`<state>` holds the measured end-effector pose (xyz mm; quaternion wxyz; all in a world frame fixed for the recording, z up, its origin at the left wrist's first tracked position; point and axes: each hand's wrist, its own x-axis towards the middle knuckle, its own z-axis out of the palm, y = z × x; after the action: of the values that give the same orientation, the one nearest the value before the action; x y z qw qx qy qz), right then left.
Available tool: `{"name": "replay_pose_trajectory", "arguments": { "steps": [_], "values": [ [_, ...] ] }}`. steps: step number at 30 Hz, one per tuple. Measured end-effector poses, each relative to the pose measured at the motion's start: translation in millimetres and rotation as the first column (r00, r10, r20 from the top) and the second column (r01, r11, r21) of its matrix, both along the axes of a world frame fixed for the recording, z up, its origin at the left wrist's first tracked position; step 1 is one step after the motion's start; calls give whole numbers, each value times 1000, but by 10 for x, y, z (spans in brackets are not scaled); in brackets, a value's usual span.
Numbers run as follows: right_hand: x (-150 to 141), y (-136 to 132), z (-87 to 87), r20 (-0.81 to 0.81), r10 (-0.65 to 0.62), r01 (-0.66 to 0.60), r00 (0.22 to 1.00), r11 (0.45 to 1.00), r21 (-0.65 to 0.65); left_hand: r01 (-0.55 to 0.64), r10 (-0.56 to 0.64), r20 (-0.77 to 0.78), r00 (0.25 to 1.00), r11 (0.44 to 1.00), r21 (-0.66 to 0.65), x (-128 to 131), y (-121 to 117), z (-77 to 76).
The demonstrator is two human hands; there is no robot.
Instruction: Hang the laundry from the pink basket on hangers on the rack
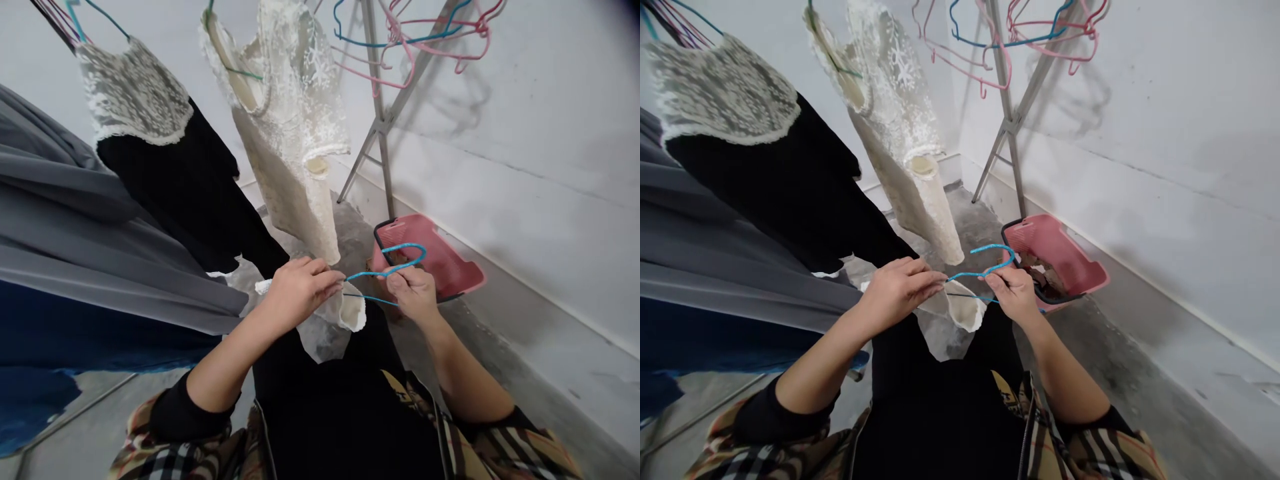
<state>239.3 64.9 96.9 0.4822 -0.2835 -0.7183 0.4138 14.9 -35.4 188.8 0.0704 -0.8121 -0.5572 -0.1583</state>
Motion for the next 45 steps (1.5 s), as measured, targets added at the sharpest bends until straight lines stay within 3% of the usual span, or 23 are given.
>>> {"name": "replay_pose_trajectory", "arguments": {
  "steps": [5, 8, 12, 13, 14, 15, 17, 18, 20, 22, 25, 29, 32, 34, 38, 45],
  "values": [
    [-7, -23, -5, -17, -53, 53, 998, 998, 17, -56, 61, 30, 998, 990, -133, 20, -45, -122],
    [-25, -29, -38, -38, -153, 157, 987, 981, 115, -134, 139, 33, 990, 983, -122, -7, -55, -151],
    [-34, -88, -247, -157, -464, 490, 872, 832, 260, -249, 249, 18, 968, 968, 39, -75, -86, -71],
    [-39, -116, -337, -162, -509, 535, 845, 808, 249, -266, 264, 27, 964, 961, 73, -90, -101, -47],
    [-51, -144, -433, -136, -516, 534, 846, 817, 218, -273, 270, 39, 962, 957, 100, -101, -117, -28],
    [-72, -171, -530, -78, -478, 484, 875, 860, 161, -275, 270, 51, 961, 954, 120, -106, -133, -14],
    [-149, -208, -701, 62, -288, 293, 956, 952, -90, -262, 254, 71, 965, 955, 142, -98, -160, -4],
    [-204, -214, -768, 104, -179, 200, 978, 950, -240, -248, 239, 78, 968, 958, 143, -86, -170, -5],
    [-333, -203, -858, 113, -44, 92, 993, 877, -471, -219, 208, 92, 974, 966, 136, -51, -183, -10],
    [-460, -169, -906, 79, -13, 56, 997, 818, -573, -189, 177, 109, 978, 975, 120, -18, -198, -8],
    [-586, -114, -952, 12, 1, 8, 1000, 748, -664, -153, 138, 125, 983, 981, 121, -19, -239, 5],
    [-564, -44, -1032, -119, -24, -81, 993, 601, -795, -165, 137, 165, 977, 972, 169, -175, -334, -15],
    [-424, 29, -1056, -236, -123, -147, 964, 492, -858, -214, 167, 215, 962, 953, 213, -359, -409, -100],
    [-318, 92, -1025, -311, -206, -192, 928, 453, -871, -232, 174, 236, 956, 941, 247, -463, -451, -187],
    [-194, 202, -873, -399, -333, -238, 854, 432, -870, -271, 206, 229, 951, 915, 300, -571, -502, -375],
    [-180, 180, -567, -458, -402, -234, 793, 493, -838, -359, 248, 334, 909, 874, 327, -620, -578, -539]
  ]
}}
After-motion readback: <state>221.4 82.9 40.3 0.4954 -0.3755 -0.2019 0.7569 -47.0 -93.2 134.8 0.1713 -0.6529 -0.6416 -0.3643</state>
